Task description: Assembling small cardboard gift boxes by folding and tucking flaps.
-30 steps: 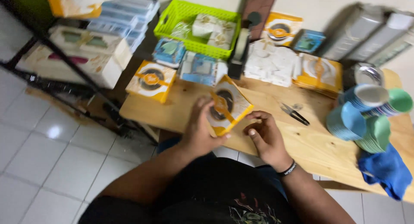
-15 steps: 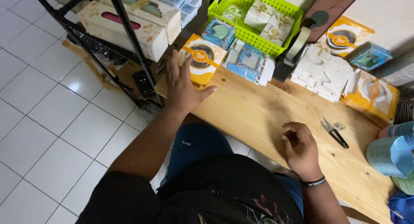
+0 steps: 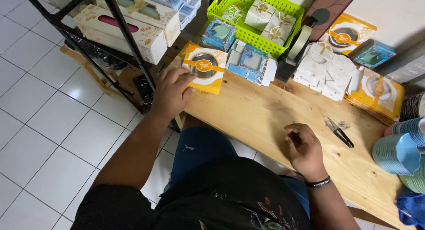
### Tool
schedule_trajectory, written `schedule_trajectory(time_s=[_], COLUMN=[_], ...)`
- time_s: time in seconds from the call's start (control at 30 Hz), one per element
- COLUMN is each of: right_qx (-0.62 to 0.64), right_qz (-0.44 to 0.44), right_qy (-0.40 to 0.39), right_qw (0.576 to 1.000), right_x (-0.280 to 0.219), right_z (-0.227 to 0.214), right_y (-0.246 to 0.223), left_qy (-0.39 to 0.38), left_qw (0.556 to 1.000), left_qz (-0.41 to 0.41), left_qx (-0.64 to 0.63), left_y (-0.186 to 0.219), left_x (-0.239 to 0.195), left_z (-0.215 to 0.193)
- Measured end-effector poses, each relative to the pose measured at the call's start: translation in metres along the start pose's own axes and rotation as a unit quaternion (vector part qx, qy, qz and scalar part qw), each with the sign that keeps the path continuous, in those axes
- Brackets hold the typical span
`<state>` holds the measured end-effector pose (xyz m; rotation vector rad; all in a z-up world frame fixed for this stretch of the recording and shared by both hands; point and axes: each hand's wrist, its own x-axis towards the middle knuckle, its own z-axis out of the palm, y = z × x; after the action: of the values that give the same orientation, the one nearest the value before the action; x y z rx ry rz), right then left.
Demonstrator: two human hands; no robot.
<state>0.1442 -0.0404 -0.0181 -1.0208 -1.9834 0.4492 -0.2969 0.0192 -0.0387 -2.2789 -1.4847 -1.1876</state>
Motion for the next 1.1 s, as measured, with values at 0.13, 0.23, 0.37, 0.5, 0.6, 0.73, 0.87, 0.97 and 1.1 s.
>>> schedule_trajectory(time_s=[0.13, 0.23, 0.37, 0.5, 0.6, 0.73, 0.87, 0.97, 1.1], right_qx=[0.005, 0.002, -0.014, -0.014, 0.013, 0.054, 0.107, 0.11, 0.047], right_qz=[-0.009, 0.004, 0.001, 0.007, 0.015, 0.049, 0.019, -0.033, -0.054], right_qy=[0.006, 0.007, 0.0, 0.005, 0.01, 0.045, 0.11, 0.138, 0.128], right_qw=[1.0, 1.0, 1.0, 1.0, 1.0, 0.996, 0.988, 0.984, 0.989], right_x=[0.003, 0.001, 0.001, 0.0, 0.002, 0.001, -0.001, 0.004, 0.009], right_z=[0.001, 0.0, -0.001, -0.001, -0.003, -0.008, -0.023, -0.04, -0.058], right_y=[-0.003, -0.002, -0.003, -0.001, -0.003, -0.003, -0.014, -0.03, -0.034], left_qy=[-0.009, -0.023, 0.034, 0.117, 0.187, 0.184, 0.074, 0.011, -0.007], left_qw=[1.0, 0.999, 0.996, 0.99, 0.979, 0.963, 0.959, 0.948, 0.925], left_qz=[0.016, 0.029, 0.076, 0.075, 0.077, 0.111, 0.111, 0.137, 0.198], left_qx=[0.021, 0.005, 0.019, -0.02, -0.042, -0.161, -0.251, -0.286, -0.323], left_y=[-0.006, 0.006, 0.005, -0.005, 0.017, 0.07, 0.127, 0.172, 0.209], left_x=[0.001, 0.01, 0.017, 0.028, 0.051, 0.076, 0.079, 0.078, 0.074], left_z=[-0.002, -0.013, -0.014, -0.011, -0.021, -0.013, 0.039, 0.073, 0.102])
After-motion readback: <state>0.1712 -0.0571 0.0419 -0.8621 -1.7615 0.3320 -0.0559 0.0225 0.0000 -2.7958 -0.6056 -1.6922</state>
